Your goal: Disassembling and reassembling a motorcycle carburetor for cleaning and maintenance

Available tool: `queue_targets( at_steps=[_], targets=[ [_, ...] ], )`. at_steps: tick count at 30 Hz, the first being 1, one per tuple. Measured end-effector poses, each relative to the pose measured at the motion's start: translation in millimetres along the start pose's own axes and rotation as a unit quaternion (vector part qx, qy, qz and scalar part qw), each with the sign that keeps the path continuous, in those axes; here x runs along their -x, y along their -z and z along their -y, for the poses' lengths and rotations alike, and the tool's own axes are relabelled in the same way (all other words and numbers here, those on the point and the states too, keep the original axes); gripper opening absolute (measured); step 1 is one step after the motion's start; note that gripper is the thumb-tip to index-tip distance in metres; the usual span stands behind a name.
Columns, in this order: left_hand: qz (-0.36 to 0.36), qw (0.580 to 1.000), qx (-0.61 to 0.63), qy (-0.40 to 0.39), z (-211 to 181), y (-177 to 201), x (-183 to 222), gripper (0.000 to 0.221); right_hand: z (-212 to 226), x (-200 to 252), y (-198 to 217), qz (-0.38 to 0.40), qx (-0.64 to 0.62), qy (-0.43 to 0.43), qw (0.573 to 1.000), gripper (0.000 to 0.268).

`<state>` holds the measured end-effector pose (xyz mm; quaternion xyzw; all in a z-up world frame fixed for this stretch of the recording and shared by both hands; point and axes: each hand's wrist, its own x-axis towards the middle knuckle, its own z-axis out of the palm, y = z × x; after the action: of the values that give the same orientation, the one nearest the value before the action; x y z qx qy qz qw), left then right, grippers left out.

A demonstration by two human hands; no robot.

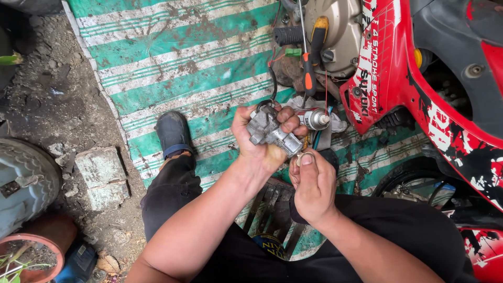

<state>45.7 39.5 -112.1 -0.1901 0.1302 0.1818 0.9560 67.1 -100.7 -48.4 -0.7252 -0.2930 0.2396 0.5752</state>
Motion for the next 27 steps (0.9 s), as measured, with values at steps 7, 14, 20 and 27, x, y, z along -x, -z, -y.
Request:
queue_targets(
  at_steps=[7,14,20,27],
  targets=[
    [-0.025,0.999,0.008,-0.024,-2.5,-2.2,-5.3,0.045,-3.2,-8.1,-11.0,-0.032,-0.211,-0.081,0.974,0.046],
    [-0.045,0.998,-0.016,-0.038,-7.0,-1.6,-5.8,0.045,4.4,-13.1,10.3,0.024,0.080,-0.037,0.996,0.051],
    [-0.040,0.999,-0.001,-0.036,0.7,-1.5,-7.6,0.046,0.8,-10.1,9.5,0.022,0.021,-0.037,0.999,0.052],
    [-0.045,0.998,0.003,-0.041,0.7,-6.6,-5.4,0.044,5.2,-11.9,8.4,-0.008,-0.114,-0.107,0.988,0.051]
  ],
)
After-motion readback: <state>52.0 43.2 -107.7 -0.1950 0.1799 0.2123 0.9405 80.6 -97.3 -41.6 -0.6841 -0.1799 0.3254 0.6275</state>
